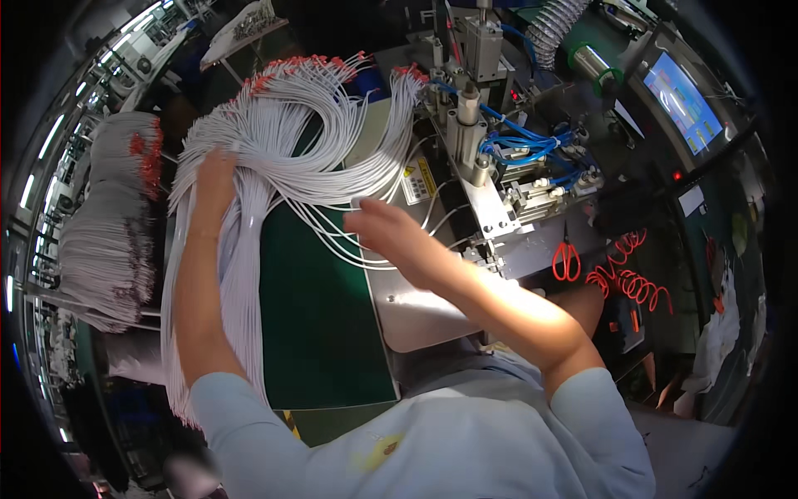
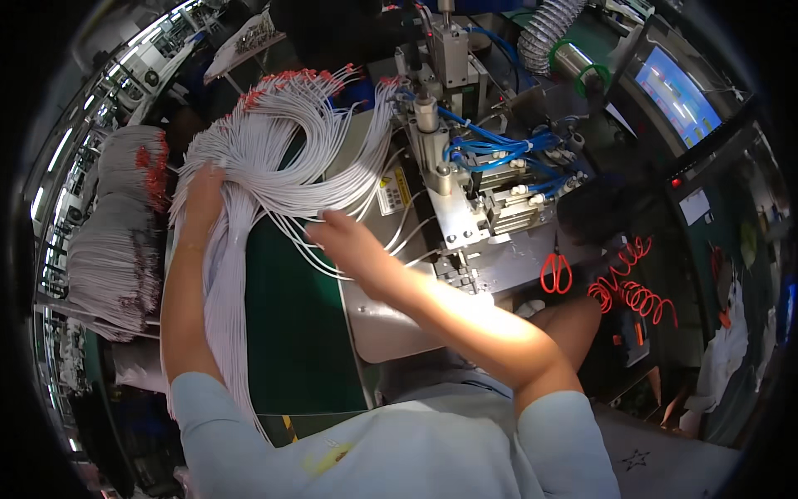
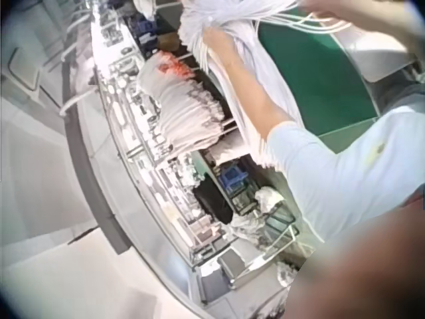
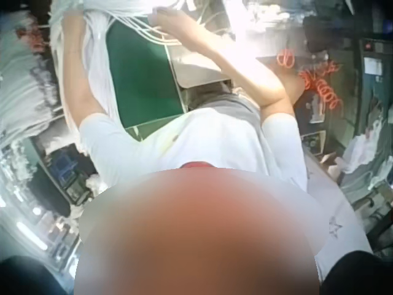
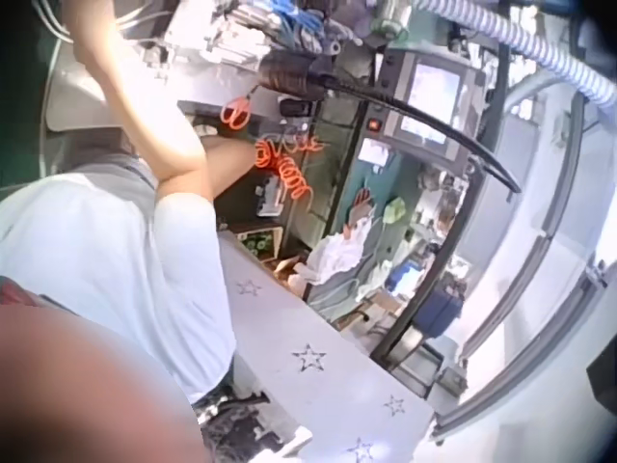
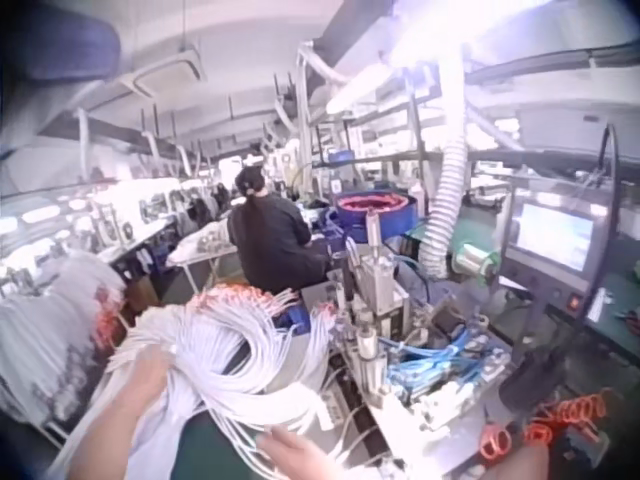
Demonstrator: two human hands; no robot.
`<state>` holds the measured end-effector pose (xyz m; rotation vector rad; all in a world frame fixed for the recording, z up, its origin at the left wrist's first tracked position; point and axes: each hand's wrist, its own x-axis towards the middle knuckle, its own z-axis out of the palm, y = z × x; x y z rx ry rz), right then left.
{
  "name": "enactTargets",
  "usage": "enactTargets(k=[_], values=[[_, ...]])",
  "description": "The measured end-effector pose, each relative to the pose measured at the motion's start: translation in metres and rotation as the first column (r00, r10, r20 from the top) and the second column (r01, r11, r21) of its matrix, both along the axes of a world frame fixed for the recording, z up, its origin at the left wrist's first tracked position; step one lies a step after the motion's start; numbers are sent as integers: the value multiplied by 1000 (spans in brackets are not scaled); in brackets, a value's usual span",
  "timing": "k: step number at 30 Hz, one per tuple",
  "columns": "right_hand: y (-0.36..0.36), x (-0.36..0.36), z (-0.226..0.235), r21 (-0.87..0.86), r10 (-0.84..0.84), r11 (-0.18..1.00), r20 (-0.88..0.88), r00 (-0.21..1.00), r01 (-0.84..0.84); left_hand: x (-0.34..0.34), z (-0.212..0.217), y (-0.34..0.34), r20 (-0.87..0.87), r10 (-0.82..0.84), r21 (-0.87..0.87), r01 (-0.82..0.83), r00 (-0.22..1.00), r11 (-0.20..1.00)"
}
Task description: The person feeds electrical wires into a wire processing machine by hand at an assembly station.
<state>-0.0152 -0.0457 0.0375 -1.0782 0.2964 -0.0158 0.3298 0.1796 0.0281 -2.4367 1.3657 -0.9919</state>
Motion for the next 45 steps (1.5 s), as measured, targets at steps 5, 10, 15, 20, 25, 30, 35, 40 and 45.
enactTargets(k=[5,10,15,20,25,30,35,40,45], values=[[-33,99,-50,339,-57,930,-250,967,143,-2,6,-75,-142,7,137,12,990,991],[-24,133,-25,315,20,943,-384,923,111,-14,30,-46,-275,31,240,38,961,970],[-16,152,-23,156,-78,978,-338,938,137,-139,106,-18,-329,177,440,-15,928,898],[2,161,-59,-135,-257,964,-258,931,228,-261,79,-10,-496,36,297,130,868,946],[21,177,-23,-450,-314,763,370,874,465,-265,6,13,-413,-55,-194,-28,909,981],[22,214,21,-600,-96,738,359,928,309,-234,-6,-8,-438,120,-381,-305,891,873],[76,145,-4,-806,152,388,533,832,446,-196,-43,-5,-236,542,-159,-582,807,797],[25,-49,-19,-871,602,411,482,637,270,-205,-19,-50,-322,-2,-469,-158,947,869],[-29,-158,-67,-949,489,87,304,818,302,-215,-38,-140,-800,-228,-382,-179,554,906]])
